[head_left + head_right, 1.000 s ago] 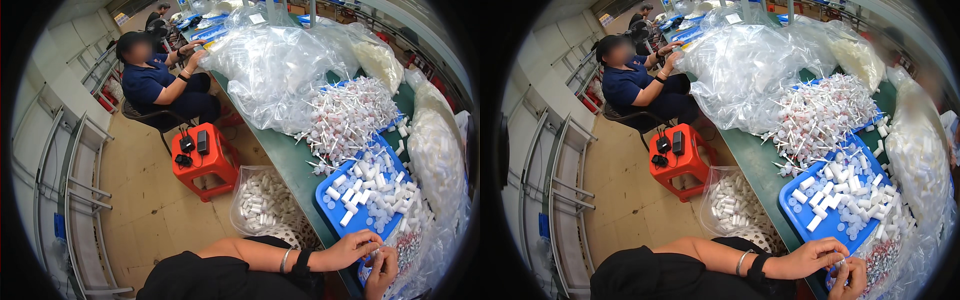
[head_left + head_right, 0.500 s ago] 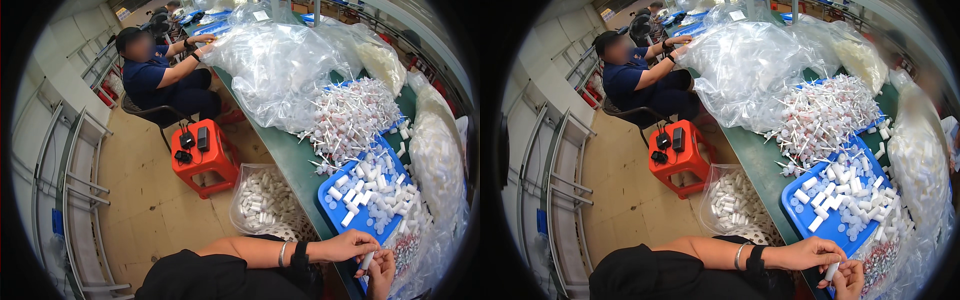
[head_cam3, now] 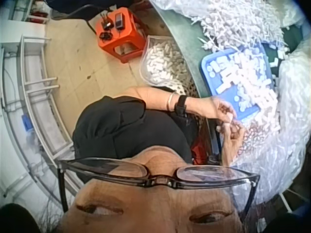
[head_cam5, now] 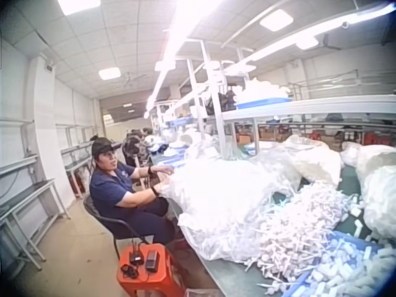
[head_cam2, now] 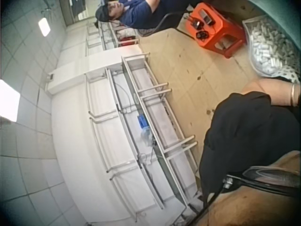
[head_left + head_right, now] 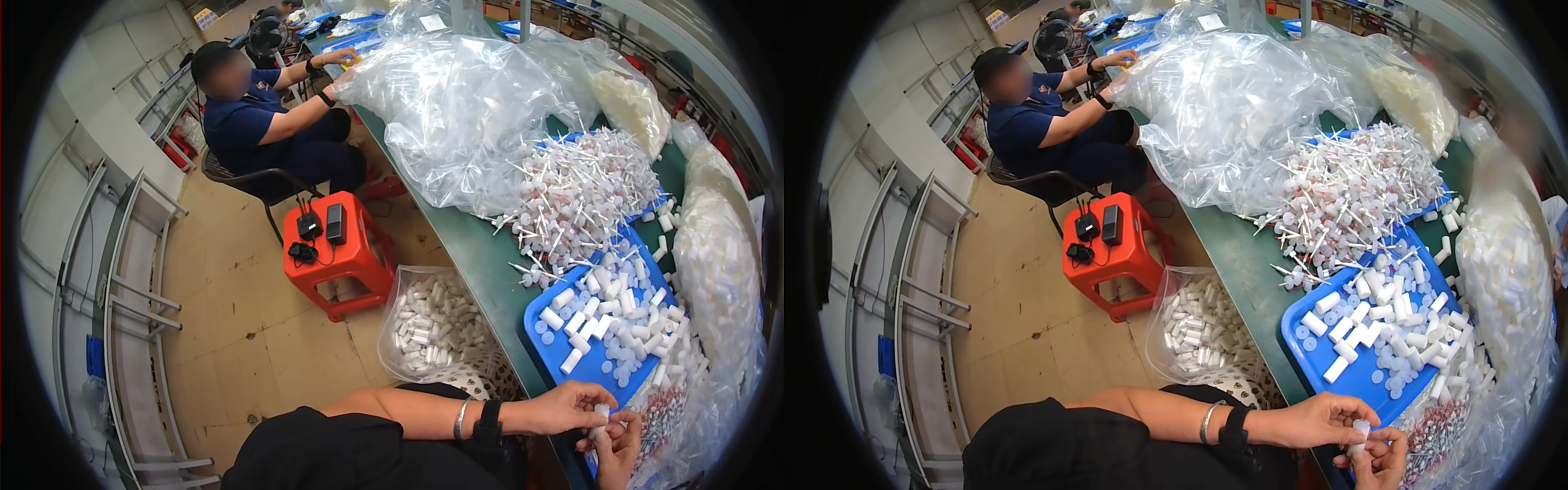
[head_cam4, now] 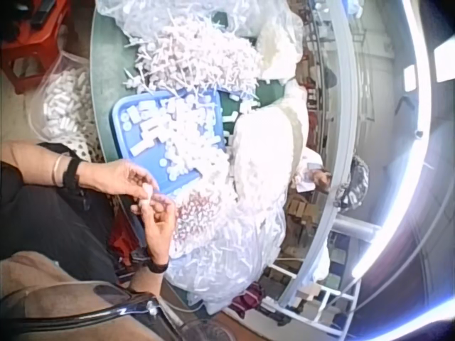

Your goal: The person assembles cotton swabs by inserting a thin stick into a white cylindrical foam piece. They pick up the components from a blue tray, insert the stick into the foam, and place the finished swab into a pile on the table. The process is repeated continuously throughout the video.

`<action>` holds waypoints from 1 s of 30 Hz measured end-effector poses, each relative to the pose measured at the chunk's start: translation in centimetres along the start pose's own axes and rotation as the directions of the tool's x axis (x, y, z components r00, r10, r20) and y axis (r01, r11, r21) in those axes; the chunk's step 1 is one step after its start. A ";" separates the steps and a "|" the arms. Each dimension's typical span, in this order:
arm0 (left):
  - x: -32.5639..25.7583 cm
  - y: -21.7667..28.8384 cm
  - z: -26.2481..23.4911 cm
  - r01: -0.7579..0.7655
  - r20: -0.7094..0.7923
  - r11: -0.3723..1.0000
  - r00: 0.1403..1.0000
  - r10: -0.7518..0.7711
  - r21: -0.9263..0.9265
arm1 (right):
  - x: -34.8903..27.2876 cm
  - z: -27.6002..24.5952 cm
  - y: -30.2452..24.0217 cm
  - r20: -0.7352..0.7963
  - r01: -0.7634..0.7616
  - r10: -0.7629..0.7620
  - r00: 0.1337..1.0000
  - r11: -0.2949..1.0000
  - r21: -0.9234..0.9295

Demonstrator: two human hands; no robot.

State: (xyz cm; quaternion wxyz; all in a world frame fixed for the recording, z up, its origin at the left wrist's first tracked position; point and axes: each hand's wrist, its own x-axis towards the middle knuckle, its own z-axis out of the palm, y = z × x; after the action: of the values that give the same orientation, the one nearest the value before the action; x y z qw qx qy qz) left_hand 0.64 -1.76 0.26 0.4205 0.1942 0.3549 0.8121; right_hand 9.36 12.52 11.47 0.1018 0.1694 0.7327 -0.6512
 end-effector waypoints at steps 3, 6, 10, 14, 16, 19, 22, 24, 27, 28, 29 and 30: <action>0.1 -1.1 0.2 -0.041 -0.019 0.995 0.999 0.040 -0.096 | 0.5 -0.5 1.6 0.017 0.091 -0.091 0.996 0.996 -0.016; 0.1 -1.2 0.2 -0.054 -0.031 0.991 0.998 0.050 -0.120 | 0.3 -1.0 2.5 -0.013 0.119 -0.120 0.993 0.992 -0.052; 0.2 -1.7 0.4 -0.095 -0.089 0.990 0.992 0.086 -0.104 | 0.0 -0.8 3.1 -0.033 0.189 -0.199 0.979 0.963 -0.192; -0.3 -0.5 0.7 -0.030 -0.102 0.992 0.995 0.017 -0.125 | -0.2 -1.1 3.2 0.013 0.252 -0.253 0.967 0.955 -0.159; -0.6 0.0 0.9 -0.004 -0.096 0.990 0.995 -0.010 -0.143 | -0.4 -1.1 3.3 0.033 0.298 -0.296 0.955 0.948 -0.116; -1.0 0.4 1.5 0.034 -0.084 0.988 0.995 -0.047 -0.151 | -0.5 -1.4 3.9 0.030 0.297 -0.296 0.955 0.944 -0.142; -1.1 -0.2 1.9 0.004 -0.086 0.987 0.996 -0.018 -0.163 | -0.8 -1.6 4.0 0.013 0.290 -0.293 0.956 0.939 -0.186; -1.0 -0.6 2.1 -0.022 -0.096 0.986 0.995 0.006 -0.163 | -0.9 -1.6 4.4 -0.010 0.298 -0.306 0.952 0.935 -0.193; -0.9 -1.0 2.2 -0.029 -0.121 0.994 0.992 0.017 -0.103 | -1.0 -0.8 5.0 -0.089 0.339 -0.370 0.925 0.907 -0.248; -0.8 -1.1 2.0 -0.029 -0.130 0.998 0.991 0.021 -0.054 | -0.4 -0.6 5.7 -0.139 0.313 -0.347 0.927 0.924 -0.218; -0.7 -1.6 2.4 -0.017 -0.129 1.000 0.992 0.013 -0.023 | -0.3 -1.0 6.3 -0.202 0.269 -0.307 0.930 0.943 -0.194; -0.9 -1.6 1.9 -0.051 -0.138 0.997 0.989 0.059 0.061 | 0.0 -1.5 6.4 -0.091 0.333 -0.363 0.927 0.912 -0.240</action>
State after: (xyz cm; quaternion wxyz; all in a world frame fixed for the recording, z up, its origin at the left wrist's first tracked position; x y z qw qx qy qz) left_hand 3.17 -1.04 0.33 0.3664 0.1586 0.4012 0.8244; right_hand 11.89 14.62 5.80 -0.0473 0.0668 0.8240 -0.5606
